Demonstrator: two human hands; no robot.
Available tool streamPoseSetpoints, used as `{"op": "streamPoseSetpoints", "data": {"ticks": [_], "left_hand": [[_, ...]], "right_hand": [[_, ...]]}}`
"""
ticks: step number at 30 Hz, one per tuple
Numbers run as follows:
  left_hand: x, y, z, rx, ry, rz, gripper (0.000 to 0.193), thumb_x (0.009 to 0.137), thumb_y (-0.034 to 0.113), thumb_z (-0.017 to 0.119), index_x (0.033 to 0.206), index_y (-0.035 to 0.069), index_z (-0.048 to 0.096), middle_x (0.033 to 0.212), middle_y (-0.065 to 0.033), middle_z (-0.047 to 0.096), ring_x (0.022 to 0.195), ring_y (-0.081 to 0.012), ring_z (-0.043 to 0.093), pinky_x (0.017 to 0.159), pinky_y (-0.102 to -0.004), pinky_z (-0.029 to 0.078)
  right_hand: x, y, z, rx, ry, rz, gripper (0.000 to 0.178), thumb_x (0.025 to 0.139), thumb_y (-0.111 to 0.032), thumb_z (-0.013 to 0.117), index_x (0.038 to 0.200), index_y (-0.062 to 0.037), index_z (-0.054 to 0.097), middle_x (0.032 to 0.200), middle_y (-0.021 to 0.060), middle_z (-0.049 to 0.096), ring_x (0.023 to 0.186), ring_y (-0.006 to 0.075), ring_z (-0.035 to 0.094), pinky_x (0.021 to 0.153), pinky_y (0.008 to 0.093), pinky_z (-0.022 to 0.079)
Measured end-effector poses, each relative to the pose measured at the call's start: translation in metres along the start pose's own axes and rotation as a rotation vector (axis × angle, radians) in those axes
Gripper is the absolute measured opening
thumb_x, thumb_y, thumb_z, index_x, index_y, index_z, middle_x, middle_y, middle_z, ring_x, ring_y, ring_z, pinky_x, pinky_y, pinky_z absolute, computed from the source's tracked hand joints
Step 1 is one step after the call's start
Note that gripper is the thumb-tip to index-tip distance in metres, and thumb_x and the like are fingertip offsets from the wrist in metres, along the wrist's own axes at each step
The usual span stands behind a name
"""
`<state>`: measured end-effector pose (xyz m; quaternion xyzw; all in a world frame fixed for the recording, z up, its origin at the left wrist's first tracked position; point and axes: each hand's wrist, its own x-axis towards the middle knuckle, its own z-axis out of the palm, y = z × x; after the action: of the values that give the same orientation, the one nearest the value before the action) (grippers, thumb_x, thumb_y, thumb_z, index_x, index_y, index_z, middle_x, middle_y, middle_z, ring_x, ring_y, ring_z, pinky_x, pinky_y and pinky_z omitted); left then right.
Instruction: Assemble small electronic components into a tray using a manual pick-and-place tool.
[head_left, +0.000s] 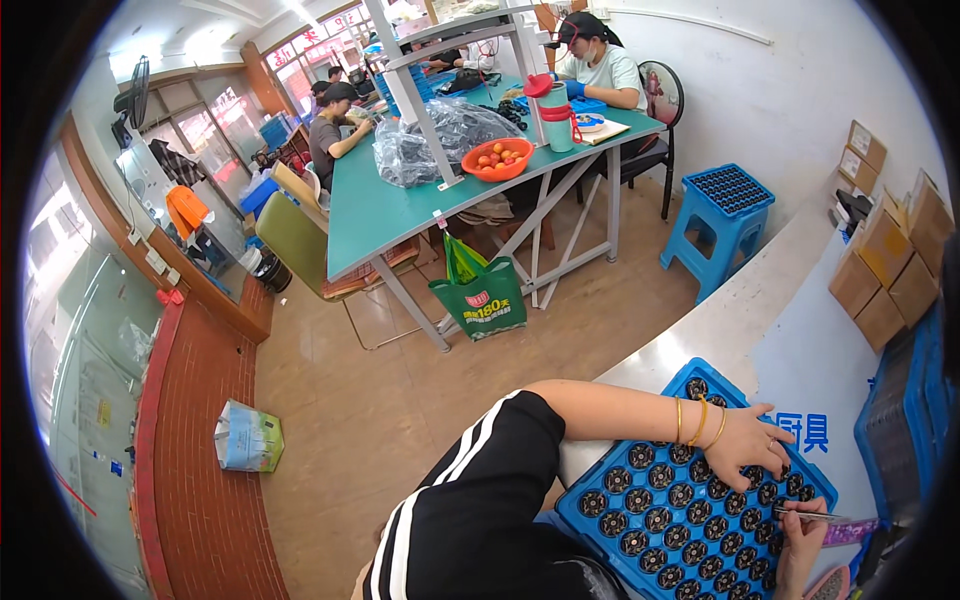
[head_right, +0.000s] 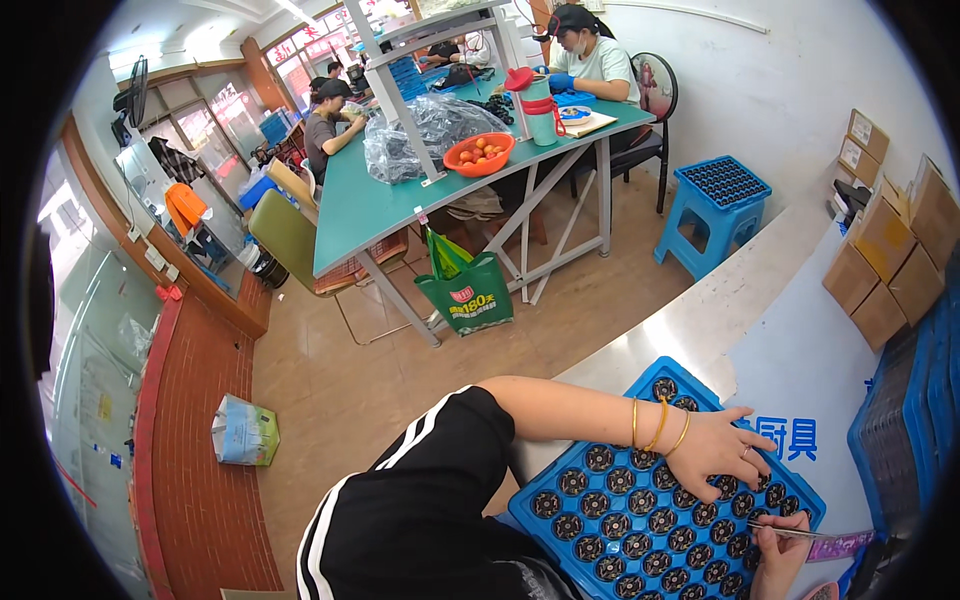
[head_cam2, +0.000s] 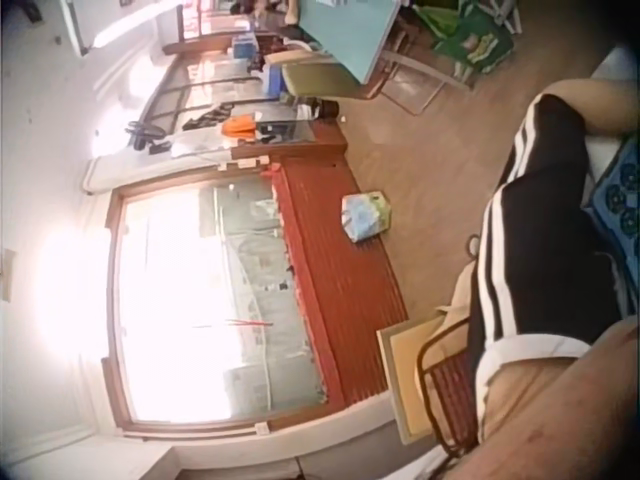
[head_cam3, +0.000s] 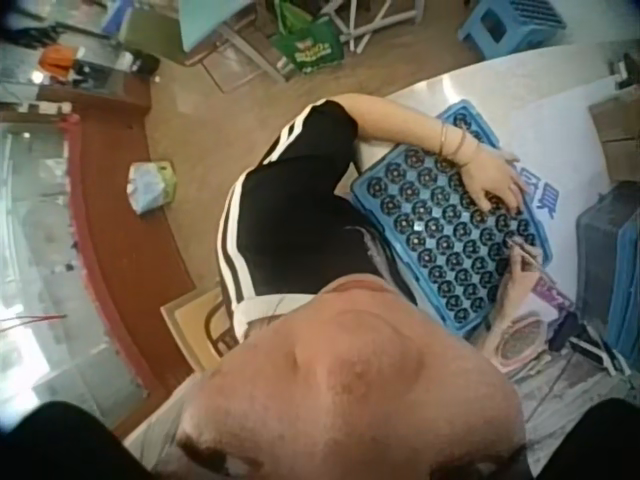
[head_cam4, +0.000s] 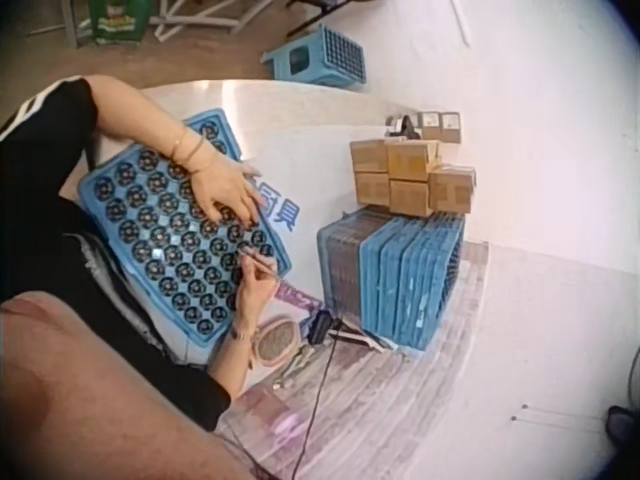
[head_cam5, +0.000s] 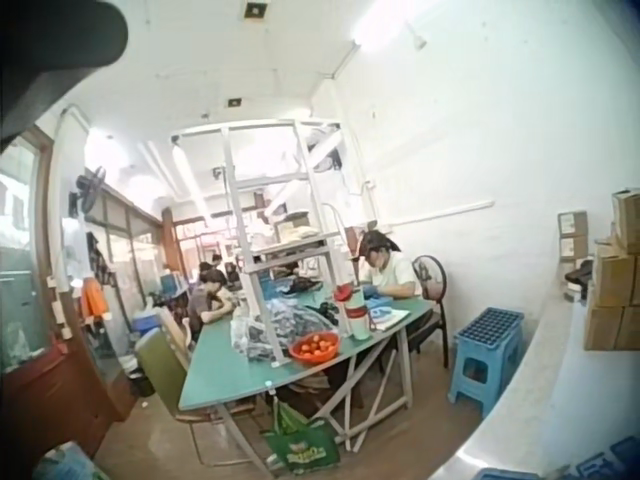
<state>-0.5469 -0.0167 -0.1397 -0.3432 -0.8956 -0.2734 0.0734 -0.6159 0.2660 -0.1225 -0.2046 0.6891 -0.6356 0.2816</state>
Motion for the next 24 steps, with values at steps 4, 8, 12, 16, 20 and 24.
{"op": "streamPoseSetpoints", "data": {"ticks": [4, 8, 12, 16, 20, 24], "left_hand": [[0.0000, 0.0011, -0.0035, 0.005, -0.001, -0.001, 0.052, 0.077, 0.037, 0.058, 0.124, 0.015, 0.062, 0.141, -0.0052, 0.051, 0.143, -0.0288, 0.031, 0.106, -0.0717, 0.018], [0.0008, 0.0004, -0.0026, 0.018, 0.003, 0.004, 0.051, 0.077, 0.037, 0.058, 0.124, 0.015, 0.062, 0.141, -0.0052, 0.051, 0.142, -0.0286, 0.031, 0.106, -0.0722, 0.017], [0.0005, 0.0002, -0.0022, 0.020, 0.005, 0.002, 0.051, 0.077, 0.036, 0.059, 0.125, 0.016, 0.061, 0.141, -0.0050, 0.051, 0.142, -0.0284, 0.031, 0.107, -0.0724, 0.016], [0.0003, 0.0014, -0.0024, 0.016, 0.007, 0.009, 0.051, 0.077, 0.035, 0.060, 0.124, 0.016, 0.061, 0.141, -0.0050, 0.051, 0.142, -0.0282, 0.031, 0.107, -0.0723, 0.017], [0.0009, 0.0011, -0.0019, 0.022, 0.008, 0.009, 0.051, 0.077, 0.035, 0.060, 0.124, 0.016, 0.061, 0.141, -0.0050, 0.051, 0.143, -0.0279, 0.030, 0.107, -0.0720, 0.017], [0.0003, 0.0010, -0.0016, 0.035, 0.008, 0.009, 0.050, 0.077, 0.035, 0.060, 0.124, 0.016, 0.061, 0.141, -0.0047, 0.051, 0.143, -0.0276, 0.030, 0.107, -0.0718, 0.017]], "right_hand": [[-0.0011, -0.0075, 0.0071, 0.028, -0.006, -0.028, 0.033, 0.087, -0.016, 0.074, 0.105, -0.0070, 0.048, 0.102, 0.0060, 0.061, 0.080, 0.0070, 0.054, 0.074, 0.0180, 0.045], [0.0003, -0.0053, 0.0048, 0.031, 0.006, -0.041, 0.034, 0.087, -0.016, 0.074, 0.107, -0.0071, 0.048, 0.102, 0.0060, 0.061, 0.081, 0.0072, 0.054, 0.075, 0.0185, 0.045], [0.0026, -0.0011, 0.0010, 0.046, 0.038, -0.078, 0.033, 0.088, -0.016, 0.073, 0.107, -0.0071, 0.048, 0.105, 0.0057, 0.060, 0.085, 0.0075, 0.055, 0.077, 0.0190, 0.045], [0.0017, -0.0033, -0.0008, 0.042, 0.024, -0.078, 0.027, 0.091, -0.017, 0.069, 0.107, -0.0066, 0.049, 0.106, 0.0054, 0.060, 0.089, 0.0077, 0.057, 0.078, 0.0184, 0.046], [-0.0014, -0.0075, 0.0051, 0.071, 0.031, -0.057, 0.024, 0.094, -0.018, 0.066, 0.107, -0.0060, 0.050, 0.105, 0.0055, 0.059, 0.090, 0.0076, 0.057, 0.078, 0.0179, 0.046], [-0.0009, -0.0070, 0.0070, 0.070, 0.016, -0.059, 0.025, 0.094, -0.019, 0.065, 0.108, -0.0051, 0.050, 0.105, 0.0057, 0.059, 0.088, 0.0081, 0.057, 0.078, 0.0182, 0.046]]}}
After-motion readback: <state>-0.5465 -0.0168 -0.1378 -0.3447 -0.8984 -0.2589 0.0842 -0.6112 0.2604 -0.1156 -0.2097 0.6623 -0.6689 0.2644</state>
